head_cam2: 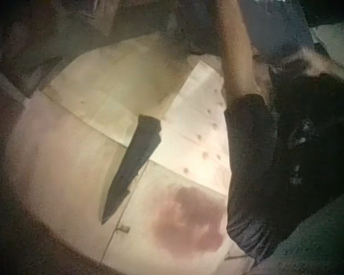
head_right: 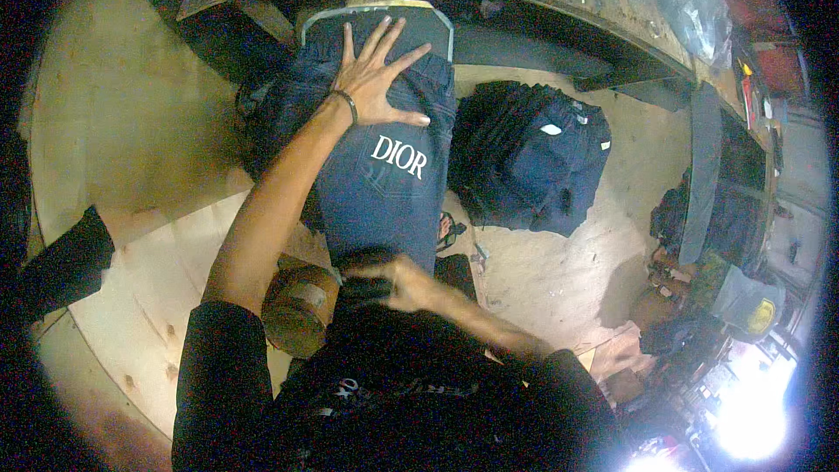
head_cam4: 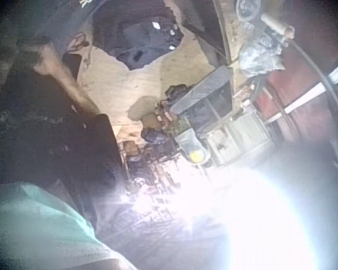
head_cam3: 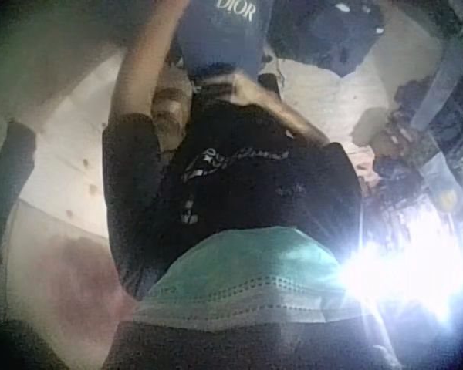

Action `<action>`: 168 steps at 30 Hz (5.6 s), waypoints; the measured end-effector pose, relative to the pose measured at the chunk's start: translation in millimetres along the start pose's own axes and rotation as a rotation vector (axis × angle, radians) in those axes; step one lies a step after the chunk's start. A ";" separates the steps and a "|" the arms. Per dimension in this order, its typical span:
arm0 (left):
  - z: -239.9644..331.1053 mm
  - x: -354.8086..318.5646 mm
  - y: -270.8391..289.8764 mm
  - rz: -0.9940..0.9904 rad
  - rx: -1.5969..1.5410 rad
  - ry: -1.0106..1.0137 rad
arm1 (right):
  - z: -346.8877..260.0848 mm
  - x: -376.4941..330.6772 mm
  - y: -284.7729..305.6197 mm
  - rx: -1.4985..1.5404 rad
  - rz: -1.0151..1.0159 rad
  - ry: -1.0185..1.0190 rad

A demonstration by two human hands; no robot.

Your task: The person irons a pair of dark blue shorts on a small ironing board. They repeatedly smooth the fabric with an iron, flip the garment to treat both sides, and adjust the position on the board. The person briefly touches a phone on the table before resuming ironing.

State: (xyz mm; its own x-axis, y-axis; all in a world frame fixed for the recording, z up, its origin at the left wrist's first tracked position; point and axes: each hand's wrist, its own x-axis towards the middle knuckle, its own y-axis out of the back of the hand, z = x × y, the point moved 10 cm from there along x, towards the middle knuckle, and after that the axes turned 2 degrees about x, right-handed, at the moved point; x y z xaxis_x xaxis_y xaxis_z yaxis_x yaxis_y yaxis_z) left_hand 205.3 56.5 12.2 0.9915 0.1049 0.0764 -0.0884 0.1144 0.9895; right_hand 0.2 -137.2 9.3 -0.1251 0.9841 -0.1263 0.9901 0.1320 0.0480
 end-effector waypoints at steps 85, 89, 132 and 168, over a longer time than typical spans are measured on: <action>-43.9 -66.1 25.1 0.201 -0.261 0.212 | -25.5 59.2 41.9 -0.365 -0.207 0.307; -50.5 -62.0 25.9 0.261 -0.105 0.274 | -27.6 93.1 86.8 -0.337 -0.027 0.198; -69.2 -54.2 6.9 0.102 -0.074 0.532 | 9.8 -10.4 83.5 -0.213 0.167 0.076; 338.0 -271.5 -50.5 -0.826 -1.391 -0.182 | 28.6 -435.9 -1.4 0.312 1.696 -0.513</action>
State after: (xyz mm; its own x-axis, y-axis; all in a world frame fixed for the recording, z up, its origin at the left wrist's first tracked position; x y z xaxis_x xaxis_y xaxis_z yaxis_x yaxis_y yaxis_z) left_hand -27.2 -311.8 -17.1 0.7984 -0.5347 -0.2770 0.5311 0.8420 -0.0946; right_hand 55.2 -569.8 36.0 0.9032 -0.1303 -0.4090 -0.0133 -0.9608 0.2768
